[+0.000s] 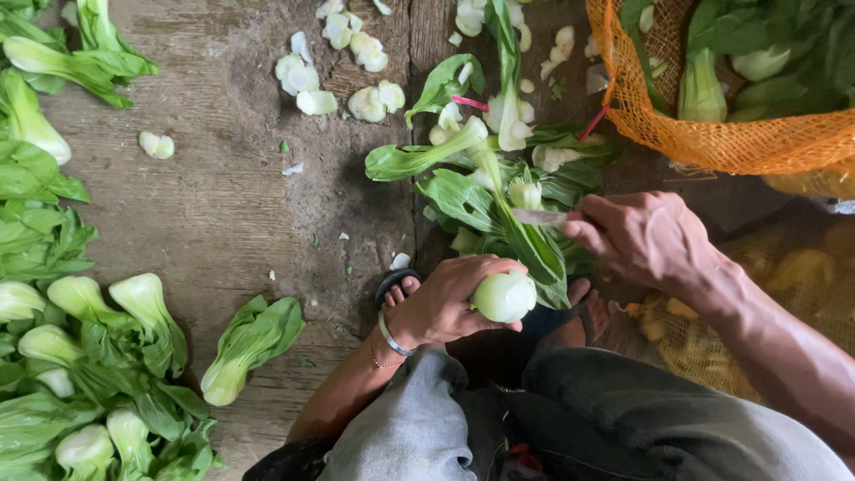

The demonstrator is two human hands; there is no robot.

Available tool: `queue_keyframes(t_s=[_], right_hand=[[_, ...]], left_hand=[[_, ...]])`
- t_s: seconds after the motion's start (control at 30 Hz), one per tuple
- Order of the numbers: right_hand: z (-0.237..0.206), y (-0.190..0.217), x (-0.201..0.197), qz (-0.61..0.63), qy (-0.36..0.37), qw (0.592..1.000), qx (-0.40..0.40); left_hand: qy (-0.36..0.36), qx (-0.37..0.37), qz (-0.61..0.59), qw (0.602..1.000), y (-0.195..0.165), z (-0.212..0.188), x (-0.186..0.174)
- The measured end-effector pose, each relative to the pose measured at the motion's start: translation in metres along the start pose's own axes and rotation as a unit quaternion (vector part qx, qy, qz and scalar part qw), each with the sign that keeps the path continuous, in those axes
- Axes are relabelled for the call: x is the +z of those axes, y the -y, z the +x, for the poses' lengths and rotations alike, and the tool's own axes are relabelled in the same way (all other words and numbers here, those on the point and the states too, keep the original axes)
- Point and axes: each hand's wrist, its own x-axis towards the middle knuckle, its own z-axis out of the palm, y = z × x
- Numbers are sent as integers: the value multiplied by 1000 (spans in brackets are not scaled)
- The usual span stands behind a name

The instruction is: The person sits on the floor and uses a small knife to trim the root ends off bok choy heads taken from an orange mesh sack, tossing the trimmed heads onto a pile on the floor and the cut roots aside. Other people nearby perform the same trimming work.

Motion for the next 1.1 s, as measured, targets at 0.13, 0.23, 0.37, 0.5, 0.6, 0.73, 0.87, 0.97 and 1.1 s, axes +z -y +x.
queue_keyframes(t_s=[0.13, 0.23, 0.37, 0.5, 0.6, 0.73, 0.87, 0.97, 1.1], right_hand=[[-6, -16, 16, 46, 7, 998, 47], [-6, -27, 29, 43, 24, 996, 73], [1, -51, 52, 14, 86, 987, 134], [8, -82, 72, 18, 16, 997, -74], [7, -86, 84, 8, 59, 998, 0], [1, -63, 77, 53, 109, 980, 158], [-1, -40, 47, -16, -13, 989, -145], [14, -36, 42, -11, 94, 980, 172], [2, -83, 24, -40, -16, 972, 233]], left_hand=[[-17, -84, -97, 992, 15, -12, 9], [-139, -231, -462, 845, 42, -21, 35], [-234, -431, -412, 768, 75, -36, 50], [-323, -373, -394, 775, 56, -32, -25], [-469, -144, -362, 793, 9, -18, -146], [-431, 208, -463, 746, -58, -24, -245], [-404, 74, -298, 862, -42, -9, -185], [-299, -119, -271, 907, -11, 1, -97], [-188, -225, -312, 904, 5, -6, -15]])
